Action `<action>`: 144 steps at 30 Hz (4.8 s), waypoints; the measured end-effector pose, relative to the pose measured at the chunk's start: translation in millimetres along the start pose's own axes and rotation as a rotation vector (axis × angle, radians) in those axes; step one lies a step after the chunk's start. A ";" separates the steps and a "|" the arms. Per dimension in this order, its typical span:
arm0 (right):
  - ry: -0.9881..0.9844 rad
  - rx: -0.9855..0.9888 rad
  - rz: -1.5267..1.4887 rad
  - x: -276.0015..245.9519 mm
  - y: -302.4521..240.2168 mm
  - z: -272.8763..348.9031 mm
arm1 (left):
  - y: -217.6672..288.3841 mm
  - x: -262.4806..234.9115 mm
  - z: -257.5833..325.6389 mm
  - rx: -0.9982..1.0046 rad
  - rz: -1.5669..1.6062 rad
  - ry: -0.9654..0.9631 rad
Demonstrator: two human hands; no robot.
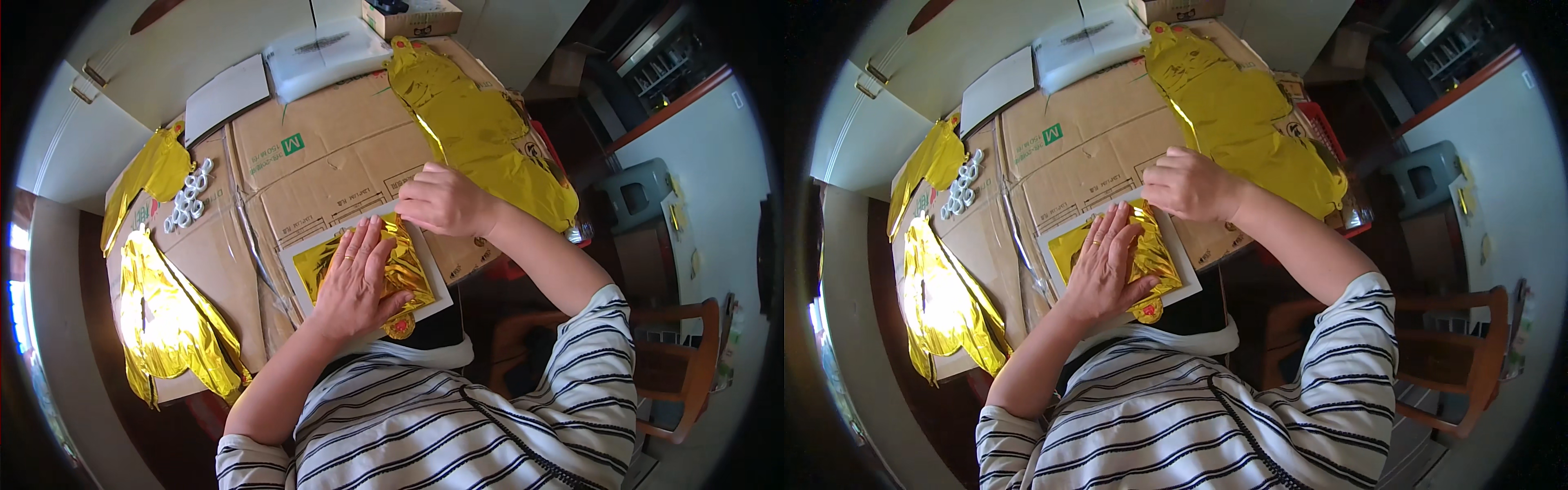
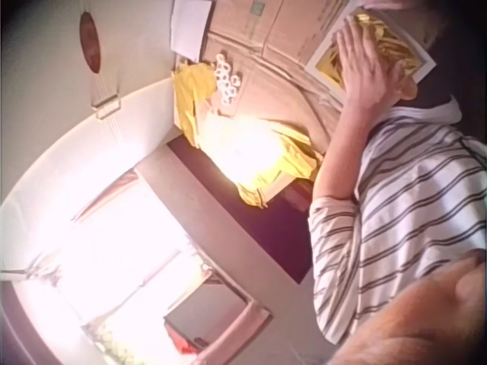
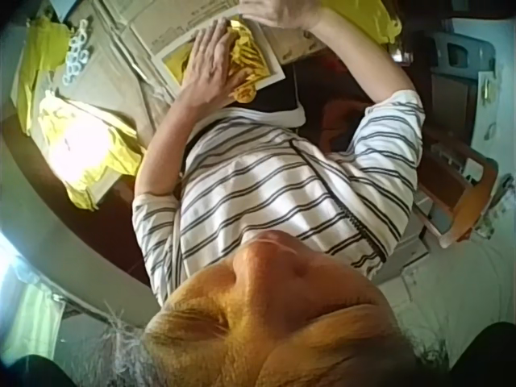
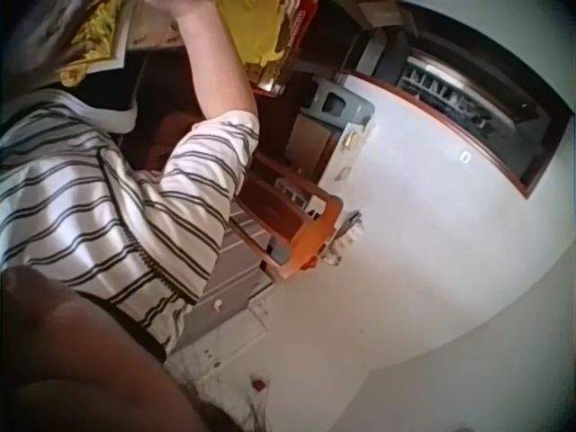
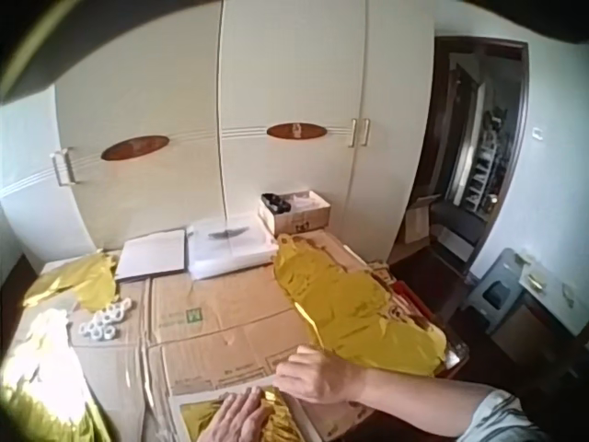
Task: Folding and flattening gold-colored foil packaging materials on a table.
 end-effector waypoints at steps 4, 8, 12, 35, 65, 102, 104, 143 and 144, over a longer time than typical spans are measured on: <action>-0.073 -0.079 0.041 7.0 0.9 -1.0 | 1.0 -1.2 -0.3 0.004 -0.003 -0.009; -0.040 -0.011 -0.114 3.9 6.2 -5.2 | 1.1 -2.2 -0.1 0.002 0.007 -0.006; -0.044 -0.013 -0.150 4.3 5.1 -3.7 | 1.1 -3.2 -0.9 0.021 0.026 0.016; 0.002 -0.075 -0.079 13.4 3.4 -6.4 | 3.4 2.6 -1.8 0.008 -0.101 -0.076; 0.026 0.147 -0.091 -3.0 -15.7 28.9 | 1.3 -1.3 -1.6 -0.003 -0.016 -0.027; -0.119 0.153 -0.197 -4.7 -18.6 44.8 | 5.5 4.1 -5.7 0.000 -0.186 -0.073; -0.050 0.189 -0.169 -8.2 -11.7 46.0 | 5.9 4.1 -5.7 0.002 -0.192 -0.074; -0.013 0.187 -0.210 17.3 13.6 -1.4 | 4.5 0.3 -5.0 -0.011 -0.114 -0.055; -0.025 0.234 -0.237 17.9 15.8 -2.0 | 4.7 -0.2 -5.5 -0.014 -0.116 -0.060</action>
Point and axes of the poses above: each hand's wrist, its own z-axis away from the middle knuckle, its own x-axis out of the palm, y = z × x, the point moved 7 cm from there along -z, towards the middle knuckle, and after that the axes turned 2 degrees about -y, right-handed, at the moved point
